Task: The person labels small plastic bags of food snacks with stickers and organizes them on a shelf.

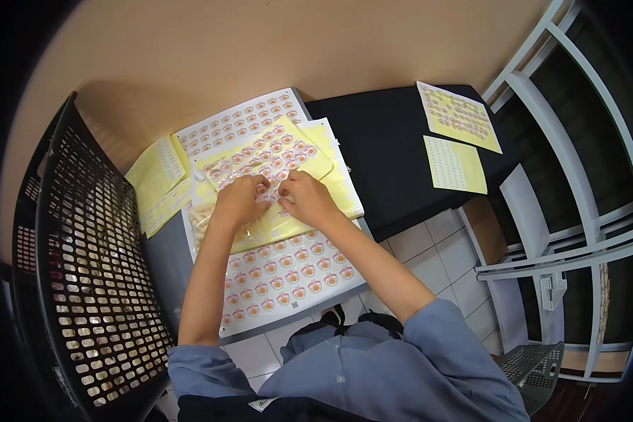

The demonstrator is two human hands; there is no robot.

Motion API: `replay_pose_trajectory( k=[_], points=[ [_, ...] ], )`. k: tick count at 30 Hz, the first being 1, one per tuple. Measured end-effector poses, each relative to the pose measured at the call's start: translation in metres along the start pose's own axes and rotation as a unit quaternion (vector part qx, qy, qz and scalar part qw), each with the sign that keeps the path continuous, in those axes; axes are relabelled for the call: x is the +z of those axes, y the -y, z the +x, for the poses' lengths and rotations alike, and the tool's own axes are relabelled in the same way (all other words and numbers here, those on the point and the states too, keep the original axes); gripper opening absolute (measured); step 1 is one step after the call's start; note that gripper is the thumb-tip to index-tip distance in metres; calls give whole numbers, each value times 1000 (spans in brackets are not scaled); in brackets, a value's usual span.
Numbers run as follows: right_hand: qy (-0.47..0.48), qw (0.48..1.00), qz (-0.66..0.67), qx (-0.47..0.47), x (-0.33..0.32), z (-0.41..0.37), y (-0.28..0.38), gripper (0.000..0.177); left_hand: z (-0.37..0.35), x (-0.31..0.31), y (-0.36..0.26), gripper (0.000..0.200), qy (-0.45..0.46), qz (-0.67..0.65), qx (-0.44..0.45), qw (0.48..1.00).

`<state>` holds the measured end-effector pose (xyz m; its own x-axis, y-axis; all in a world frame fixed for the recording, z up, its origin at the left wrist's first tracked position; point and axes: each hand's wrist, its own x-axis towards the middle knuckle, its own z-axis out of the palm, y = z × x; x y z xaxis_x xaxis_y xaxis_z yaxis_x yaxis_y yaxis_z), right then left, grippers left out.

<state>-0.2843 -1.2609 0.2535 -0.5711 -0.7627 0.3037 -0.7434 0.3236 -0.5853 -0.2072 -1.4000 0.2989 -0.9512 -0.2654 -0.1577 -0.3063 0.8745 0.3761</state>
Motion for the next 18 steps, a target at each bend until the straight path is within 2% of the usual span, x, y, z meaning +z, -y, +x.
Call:
replay_pose_trajectory(
  k=[4, 6, 10, 13, 15, 18],
  points=[
    [5, 1000, -27, -5, 5, 4, -1, 10, -1, -5, -3, 36, 18, -6, -16, 1000],
    [-10, 997, -67, -36, 7, 4, -1, 7, 1, 0, 1, 36, 0, -2, -3, 1000],
    [-17, 995, -91, -34, 12, 4, -1, 8, 0, 4, 2, 36, -21, 5, -2, 1000],
    [-30, 997, -66, -10, 9, 6, 1, 7, 3, 4, -3, 35, -30, 27, 9, 999],
    [-40, 996, -82, 7, 13, 4, 2, 7, 2, -1, -9, 35, 11, 45, -19, 999],
    [-57, 993, -101, 25, 15, 2, 5, 7, 2, -1, -10, 36, 22, 53, -29, 998]
  ],
)
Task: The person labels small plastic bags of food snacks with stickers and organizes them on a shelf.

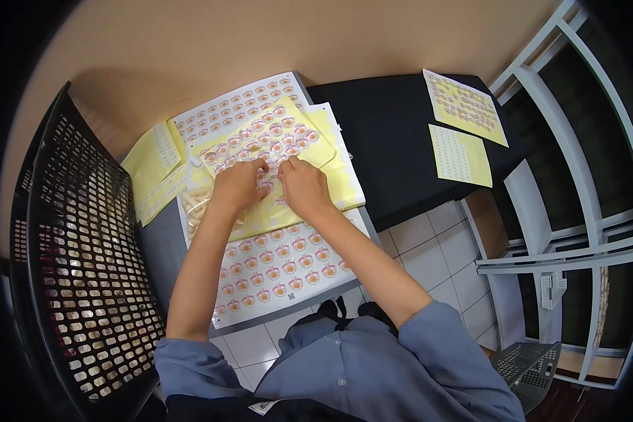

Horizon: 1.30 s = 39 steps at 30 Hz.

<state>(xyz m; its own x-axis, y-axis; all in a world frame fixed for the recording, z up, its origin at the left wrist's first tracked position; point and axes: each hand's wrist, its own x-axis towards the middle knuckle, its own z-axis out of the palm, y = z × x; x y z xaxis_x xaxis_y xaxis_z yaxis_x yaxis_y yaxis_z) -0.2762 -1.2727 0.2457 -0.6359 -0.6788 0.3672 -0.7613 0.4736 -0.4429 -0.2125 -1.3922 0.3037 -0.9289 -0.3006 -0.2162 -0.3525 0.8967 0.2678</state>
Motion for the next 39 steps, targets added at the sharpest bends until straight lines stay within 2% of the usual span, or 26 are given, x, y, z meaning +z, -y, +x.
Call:
replay_pose_trajectory(
  k=[6, 10, 13, 16, 19, 20, 21, 23, 25, 27, 28, 29, 30, 32, 33, 34, 35, 36, 37, 39],
  points=[
    [24, 998, -54, 29, -3, 3, 6, 13, 0, 5, 2, 38, -7, 8, -5, 1000],
    [21, 998, -50, 26, -9, 1, 6, 13, 3, 8, 4, 38, -8, 17, 6, 1000],
    [4, 998, 0, 69, -17, -3, 2, 12, 6, 8, 3, 40, -20, 38, 23, 999],
    [-31, 994, 34, 101, -31, -10, -2, 9, 6, 4, -2, 41, -1, 48, 12, 999],
    [-128, 979, 144, 63, -69, -40, -10, 11, 4, 3, -9, 39, 1, 54, 10, 998],
    [-155, 972, 154, 88, -87, -57, -16, 10, 4, 3, -9, 40, -7, 61, 9, 998],
    [-224, 956, 174, 74, -99, -78, -30, 7, 4, 4, -8, 41, -13, 68, 10, 998],
    [-328, 928, 129, 125, -129, -131, -58, 4, 4, 6, -4, 44, -61, 98, 45, 992],
    [-392, 904, 22, 172, -147, -206, -98, 5, -5, -13, -20, 49, -5, 30, 4, 1000],
    [-402, 869, -5, 289, -157, -303, -130, 7, -1, -15, -13, 51, -73, 70, 23, 995],
    [-401, 851, -61, 334, -158, -357, -141, 8, 12, -9, 10, 52, -127, 77, 54, 987],
    [-403, 827, -81, 384, -164, -403, -138, 9, -11, -32, -32, 50, -103, -27, -23, 994],
    [-438, 789, -86, 422, -161, -449, -137, 9, -17, -44, -47, 43, -99, -91, -36, 990],
    [-495, 700, -93, 506, -167, -508, -115, 8, 11, -57, -24, 39, -97, -182, 126, 970],
    [-502, 689, -100, 512, -168, -535, -109, 8, -3, -69, -59, 42, -72, -258, 152, 951],
    [-474, 653, -163, 568, -164, -563, -106, 9, -13, -74, -90, 42, -63, -256, 166, 950],
    [-442, 610, -225, 619, -158, -588, -101, 11, -20, -78, -121, 44, -59, -297, 225, 926],
    [-448, 596, -231, 625, -145, -612, -97, 11, -26, -78, -153, 45, -54, -337, 284, 896],
    [-415, 563, -225, 678, -126, -637, -94, 13, -35, -75, -186, 45, -43, -336, 298, 892],
    [-322, 503, -211, 774, -82, -684, -84, 17, -52, -64, -250, 49, -15, -356, 387, 850]
  ],
)
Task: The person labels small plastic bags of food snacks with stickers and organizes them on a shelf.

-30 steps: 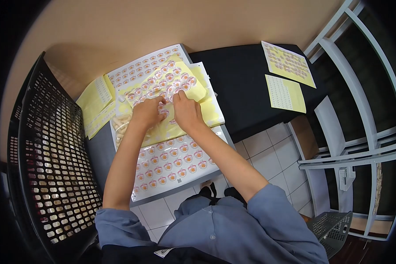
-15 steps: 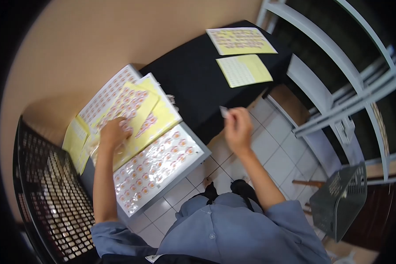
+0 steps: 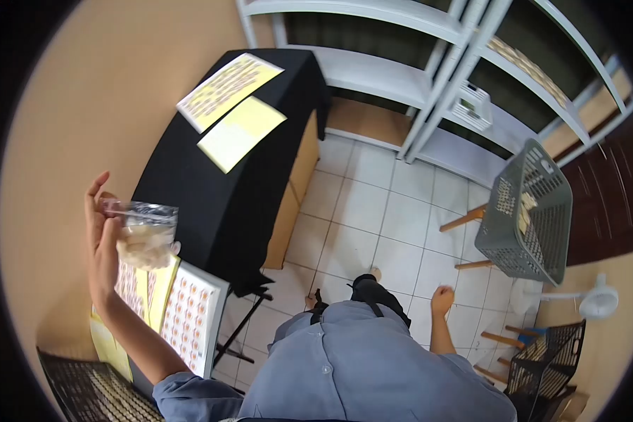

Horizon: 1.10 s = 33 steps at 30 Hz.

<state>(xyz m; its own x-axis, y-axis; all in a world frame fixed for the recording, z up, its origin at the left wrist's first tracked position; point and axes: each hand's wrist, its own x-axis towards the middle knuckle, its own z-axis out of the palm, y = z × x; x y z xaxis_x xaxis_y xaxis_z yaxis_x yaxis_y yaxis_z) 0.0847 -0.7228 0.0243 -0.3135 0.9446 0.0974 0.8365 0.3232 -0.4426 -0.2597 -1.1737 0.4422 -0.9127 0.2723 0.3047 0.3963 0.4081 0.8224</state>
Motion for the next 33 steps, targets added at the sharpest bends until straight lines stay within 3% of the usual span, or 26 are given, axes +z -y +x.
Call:
replay_pose_trajectory(
  k=[2, 3, 5, 8, 15, 19, 20, 21, 22, 24, 26, 28, 30, 33],
  points=[
    [111, 978, -175, 23, 27, -26, -74, 23, 21, 49, -21, 53, 54, -17, 29, 998],
    [188, 940, -284, 15, 34, -37, -106, 27, 29, 77, -31, 55, 75, -42, 38, 996],
    [252, 913, -261, 188, 4, -61, -104, 36, 44, 132, -39, 50, 116, -122, 57, 984],
    [269, 892, -222, 289, -25, -61, -157, 39, 62, 211, -42, 43, 171, -209, 36, 962],
    [42, 879, -229, 416, -57, -42, -251, 37, 93, 363, -59, 9, 203, -348, -16, 915],
    [-79, 849, -238, 464, -59, -48, -285, 36, 106, 429, -78, 3, 216, -400, -39, 890],
    [-248, 847, -201, 425, -80, -16, -255, 33, 108, 445, -84, 3, 223, -413, -40, 882],
    [-247, 844, -204, 429, -109, 27, -217, 33, 110, 459, -86, 3, 230, -425, -40, 874],
    [-428, 829, -149, 328, -140, 76, -176, 23, 114, 474, -83, 3, 241, -424, -46, 872],
    [-521, 836, -84, 151, -185, 156, -93, 17, 120, 497, -95, 4, 279, -441, -51, 852],
    [-502, 861, -12, 78, -203, 218, -45, 12, 126, 520, -112, 6, 300, -449, -79, 838],
    [-488, 829, 273, -27, -204, 271, 33, 11, 133, 546, -121, 7, 316, -448, -87, 832],
    [-407, 832, 353, -130, -193, 300, 104, 10, 144, 569, -129, 11, 337, -432, -87, 832],
    [-387, 848, 182, -314, -182, 323, 182, 7, 161, 595, -147, 12, 349, -448, -78, 819]
  ],
)
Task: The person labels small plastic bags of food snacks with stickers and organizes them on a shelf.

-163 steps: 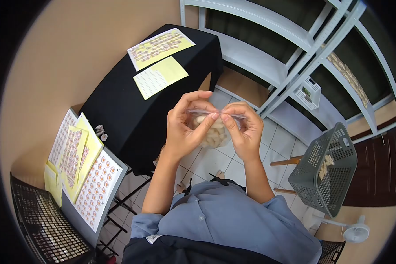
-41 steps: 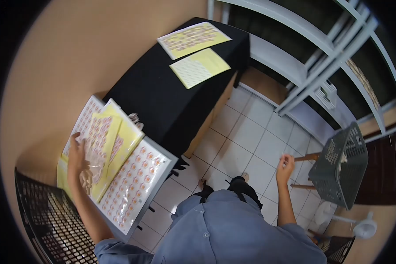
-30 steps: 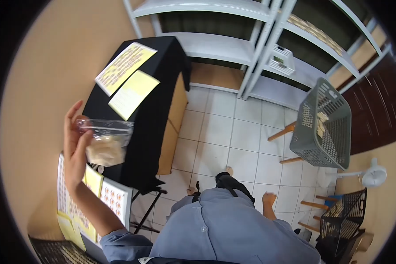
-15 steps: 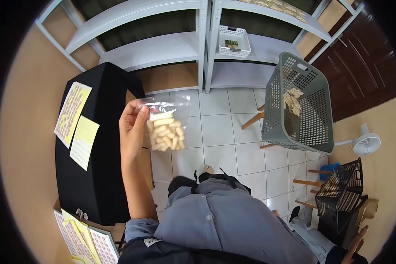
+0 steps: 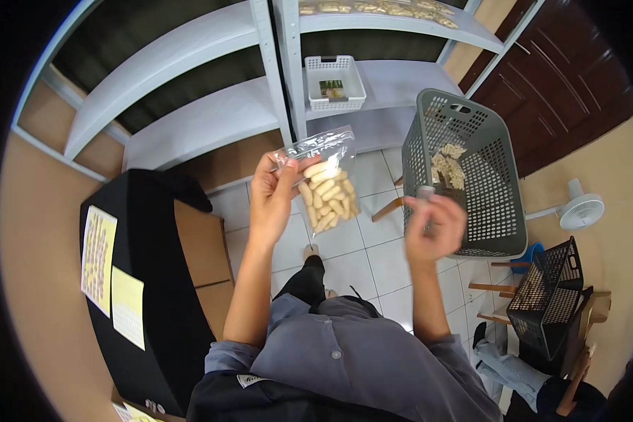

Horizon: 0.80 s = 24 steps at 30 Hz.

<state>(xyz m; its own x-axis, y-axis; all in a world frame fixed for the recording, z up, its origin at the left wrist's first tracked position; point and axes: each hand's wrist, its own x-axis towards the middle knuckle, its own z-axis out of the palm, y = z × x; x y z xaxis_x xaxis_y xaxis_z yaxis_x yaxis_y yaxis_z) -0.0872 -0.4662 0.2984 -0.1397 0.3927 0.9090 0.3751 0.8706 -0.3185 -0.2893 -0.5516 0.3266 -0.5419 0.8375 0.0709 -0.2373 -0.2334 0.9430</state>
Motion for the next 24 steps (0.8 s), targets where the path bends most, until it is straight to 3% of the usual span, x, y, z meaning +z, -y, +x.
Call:
replay_pose_trajectory(
  k=[1, 3, 8, 16, 24],
  points=[
    [24, 998, -26, -59, 16, 17, 16, 8, 11, 4, 0, 12, -3, -5, -1, 1000],
    [6, 997, 62, -37, 50, 32, 31, 11, 28, 11, -5, 11, 10, -16, 10, 1000],
    [16, 996, 71, -54, 99, 54, 16, 12, 66, 16, -20, 12, 44, -75, 18, 996],
    [112, 986, 103, -62, 121, 65, -15, 15, 113, 17, -14, 12, 71, -62, -31, 995],
    [96, 990, 70, -74, 127, 77, -35, 13, 146, 28, -5, 17, 55, -52, -36, 996]
  ],
)
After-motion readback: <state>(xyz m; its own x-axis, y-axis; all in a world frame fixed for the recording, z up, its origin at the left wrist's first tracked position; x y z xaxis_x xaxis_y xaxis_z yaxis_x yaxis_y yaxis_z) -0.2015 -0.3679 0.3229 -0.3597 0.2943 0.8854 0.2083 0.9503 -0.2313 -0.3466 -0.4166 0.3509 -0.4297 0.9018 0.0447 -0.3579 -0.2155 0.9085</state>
